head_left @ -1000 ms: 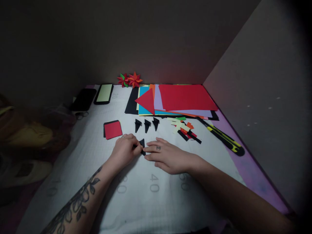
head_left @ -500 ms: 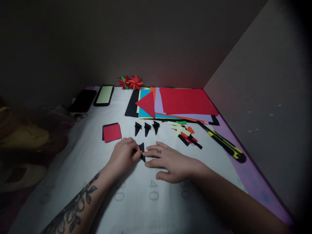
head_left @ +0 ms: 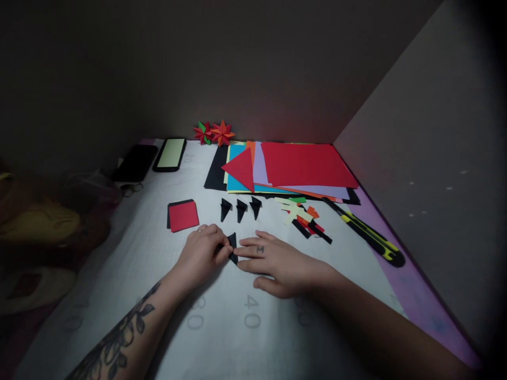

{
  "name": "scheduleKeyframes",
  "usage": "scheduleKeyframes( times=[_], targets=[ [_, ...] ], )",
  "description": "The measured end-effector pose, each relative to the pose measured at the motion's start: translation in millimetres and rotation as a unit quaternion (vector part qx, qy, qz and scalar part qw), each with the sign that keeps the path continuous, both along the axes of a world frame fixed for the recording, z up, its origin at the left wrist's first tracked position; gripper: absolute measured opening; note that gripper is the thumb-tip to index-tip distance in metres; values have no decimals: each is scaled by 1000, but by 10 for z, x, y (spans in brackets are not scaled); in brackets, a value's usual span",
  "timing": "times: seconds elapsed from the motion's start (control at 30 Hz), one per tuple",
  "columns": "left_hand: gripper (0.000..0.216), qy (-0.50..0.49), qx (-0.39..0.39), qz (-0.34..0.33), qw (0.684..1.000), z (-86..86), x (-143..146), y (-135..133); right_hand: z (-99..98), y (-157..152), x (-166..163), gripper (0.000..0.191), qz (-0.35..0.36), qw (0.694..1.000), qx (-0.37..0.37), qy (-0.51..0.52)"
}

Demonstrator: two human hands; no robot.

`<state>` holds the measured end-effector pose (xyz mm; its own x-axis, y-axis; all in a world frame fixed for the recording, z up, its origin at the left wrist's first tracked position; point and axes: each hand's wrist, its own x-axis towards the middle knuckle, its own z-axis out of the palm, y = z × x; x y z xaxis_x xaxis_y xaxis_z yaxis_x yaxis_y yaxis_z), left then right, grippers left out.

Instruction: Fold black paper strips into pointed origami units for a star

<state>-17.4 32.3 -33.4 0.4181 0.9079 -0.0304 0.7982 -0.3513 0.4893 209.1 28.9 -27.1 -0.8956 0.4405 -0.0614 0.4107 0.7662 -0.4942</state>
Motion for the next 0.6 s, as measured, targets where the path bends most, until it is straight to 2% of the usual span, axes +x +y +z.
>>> scheduleKeyframes(
  times=[0.2, 0.4, 0.6],
  targets=[
    [15, 21, 9, 7, 1000, 13, 37, -18, -9, -3, 3, 43, -2, 1000, 0, 0],
    [14, 20, 3, 13, 1000, -13, 39, -1, -41, -9, 0, 52, -20, 1000, -12, -3],
    [15, 19, 8, 7, 1000, -39, 26, -3, -42, -3, -8, 45, -6, 1000, 8, 2]
  ],
)
